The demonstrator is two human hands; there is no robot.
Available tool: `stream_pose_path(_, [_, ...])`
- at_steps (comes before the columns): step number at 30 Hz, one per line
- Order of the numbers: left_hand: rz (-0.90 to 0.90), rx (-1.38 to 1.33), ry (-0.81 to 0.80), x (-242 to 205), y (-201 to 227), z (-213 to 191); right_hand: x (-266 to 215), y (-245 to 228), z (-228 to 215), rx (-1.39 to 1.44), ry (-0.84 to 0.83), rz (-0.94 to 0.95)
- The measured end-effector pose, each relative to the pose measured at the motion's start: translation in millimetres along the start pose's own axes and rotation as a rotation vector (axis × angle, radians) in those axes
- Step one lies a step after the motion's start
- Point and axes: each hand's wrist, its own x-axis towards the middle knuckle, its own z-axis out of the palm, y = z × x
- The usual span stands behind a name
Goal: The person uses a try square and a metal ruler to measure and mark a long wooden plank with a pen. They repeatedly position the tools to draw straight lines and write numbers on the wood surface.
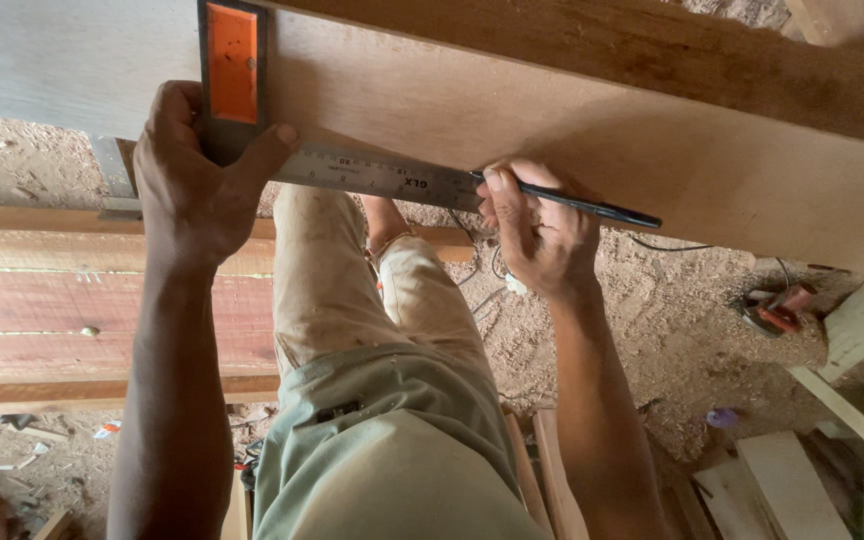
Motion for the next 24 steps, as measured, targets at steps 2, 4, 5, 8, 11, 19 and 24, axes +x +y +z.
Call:
stream_pose_path(2, [-0.017, 0.003, 0.001, 0.8, 0.8, 0.5, 0.0, 1.5, 1.8, 0.019, 0.031, -0.023])
stream_pose_path(4, [-0.038, 0.000, -0.003, 0.5, 1.3, 1.0, -1.4, 1.4, 1.9, 0.017, 0.035, -0.028])
stream_pose_path(5, [-0.051, -0.003, -0.003, 0.8, 1.6, 0.8, -1.3, 1.3, 1.7, 0.009, 0.023, -0.025])
stream_pose_path(8, [-0.058, 0.024, 0.003, 1.3, 3.7, 0.7, 0.1, -0.8, 2.8, -0.015, 0.026, -0.018])
stream_pose_path(11, [-0.072, 0.066, 0.011, 2.7, 5.1, 2.0, 3.2, -1.3, 2.3, 0.037, 0.024, 0.026])
stream_pose_path(19, [-0.123, 0.102, -0.023, 2.5, 12.4, -3.6, -45.1, -4.3, -27.7, 0.129, 0.503, -0.002])
stream_pose_path(24, [-0.153, 0.150, -0.048, -1.5, 23.9, 0.8, -78.3, -4.4, -25.3, -0.308, 0.465, 0.007])
